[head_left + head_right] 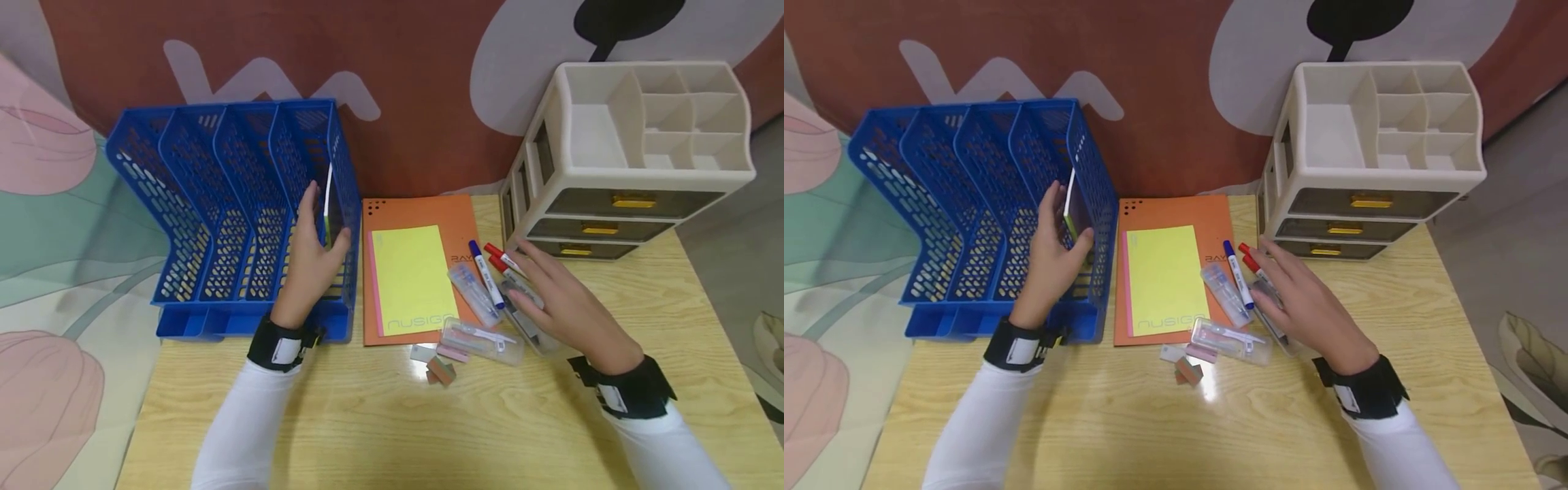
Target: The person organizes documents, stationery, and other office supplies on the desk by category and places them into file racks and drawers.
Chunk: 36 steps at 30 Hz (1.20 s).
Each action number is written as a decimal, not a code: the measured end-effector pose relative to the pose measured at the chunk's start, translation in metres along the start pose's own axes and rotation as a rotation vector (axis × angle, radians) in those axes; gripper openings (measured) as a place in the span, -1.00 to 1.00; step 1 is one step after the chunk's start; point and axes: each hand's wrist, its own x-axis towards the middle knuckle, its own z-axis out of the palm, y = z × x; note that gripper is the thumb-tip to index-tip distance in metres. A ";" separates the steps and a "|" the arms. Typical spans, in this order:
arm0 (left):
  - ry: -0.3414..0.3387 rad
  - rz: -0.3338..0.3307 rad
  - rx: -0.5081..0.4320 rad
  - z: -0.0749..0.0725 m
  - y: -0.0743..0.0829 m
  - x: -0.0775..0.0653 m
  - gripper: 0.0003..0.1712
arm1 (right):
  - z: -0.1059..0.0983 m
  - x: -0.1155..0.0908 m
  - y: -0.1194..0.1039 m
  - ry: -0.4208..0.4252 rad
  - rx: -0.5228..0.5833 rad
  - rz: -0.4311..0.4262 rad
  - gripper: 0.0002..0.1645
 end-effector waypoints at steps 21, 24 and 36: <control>0.305 0.388 0.235 0.000 0.026 -0.051 -0.24 | 0.022 0.030 -0.014 -0.132 0.149 0.048 -0.15; 0.305 0.415 0.242 0.005 0.029 -0.057 -0.30 | 0.025 0.034 -0.017 -0.144 0.174 0.040 -0.16; 0.118 0.370 0.155 0.031 0.034 -0.075 -0.39 | 0.038 0.049 -0.034 -0.272 0.346 0.114 -0.17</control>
